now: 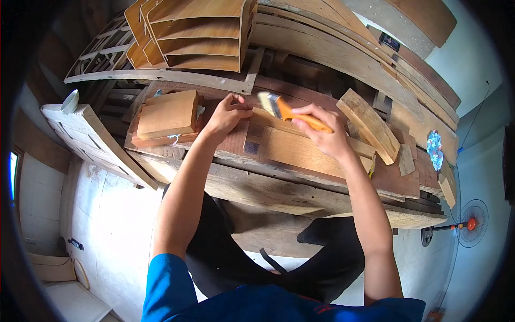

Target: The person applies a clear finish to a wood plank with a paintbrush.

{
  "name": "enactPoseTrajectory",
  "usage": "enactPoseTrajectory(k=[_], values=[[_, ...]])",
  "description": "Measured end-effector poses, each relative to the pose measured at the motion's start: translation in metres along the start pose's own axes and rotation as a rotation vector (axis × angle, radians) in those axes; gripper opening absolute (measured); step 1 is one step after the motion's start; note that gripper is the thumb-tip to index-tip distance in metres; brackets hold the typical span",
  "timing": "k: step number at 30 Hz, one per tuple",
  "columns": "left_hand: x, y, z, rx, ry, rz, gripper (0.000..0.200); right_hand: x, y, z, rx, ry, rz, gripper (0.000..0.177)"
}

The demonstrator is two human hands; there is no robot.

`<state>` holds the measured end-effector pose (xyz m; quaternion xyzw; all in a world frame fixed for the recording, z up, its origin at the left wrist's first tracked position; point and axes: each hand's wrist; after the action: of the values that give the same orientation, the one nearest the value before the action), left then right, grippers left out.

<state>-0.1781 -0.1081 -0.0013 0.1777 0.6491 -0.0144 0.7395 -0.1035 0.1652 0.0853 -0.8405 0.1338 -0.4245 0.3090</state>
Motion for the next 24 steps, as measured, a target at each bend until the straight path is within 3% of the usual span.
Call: enactPoseTrajectory(k=[2, 3, 7, 10, 14, 18, 24], values=[[-0.002, -0.005, 0.003, 0.039, 0.042, -0.030, 0.029, 0.003, -0.001, 0.004, 0.111, -0.029, -0.030, 0.021], [-0.004, -0.007, 0.004, 0.064, 0.047, -0.048, 0.027, -0.001, 0.002, 0.005, 0.092, -0.016, -0.154, 0.021], [-0.010, -0.009, 0.013, 0.083, 0.079, -0.075, 0.024, 0.010, -0.001, -0.003, 0.138, 0.126, -0.152, 0.017], [-0.009, -0.011, 0.014, 0.089, 0.085, -0.068, 0.025, 0.026, -0.012, -0.012, 0.176, -0.045, 0.138, 0.018], [-0.008, -0.013, 0.012, 0.094, 0.076, -0.132, 0.026, 0.041, -0.010, -0.027, 0.226, -0.084, 0.136, 0.021], [-0.015, -0.006, 0.015, 0.043, 0.011, -0.076, 0.030, 0.046, -0.014, -0.047, 0.374, 0.156, 0.173, 0.025], [-0.015, -0.005, 0.020, 0.017, 0.018, -0.046, 0.035, 0.042, -0.010, -0.063, 0.356, 0.138, 0.183, 0.026]])
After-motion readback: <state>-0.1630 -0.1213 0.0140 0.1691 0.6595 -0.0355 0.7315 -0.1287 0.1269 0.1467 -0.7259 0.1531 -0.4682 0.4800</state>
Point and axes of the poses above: each hand's wrist, its own z-axis away from the middle knuckle, its own y-axis out of the palm, x = y × z, and after that the axes turned 2 degrees about x, right-handed
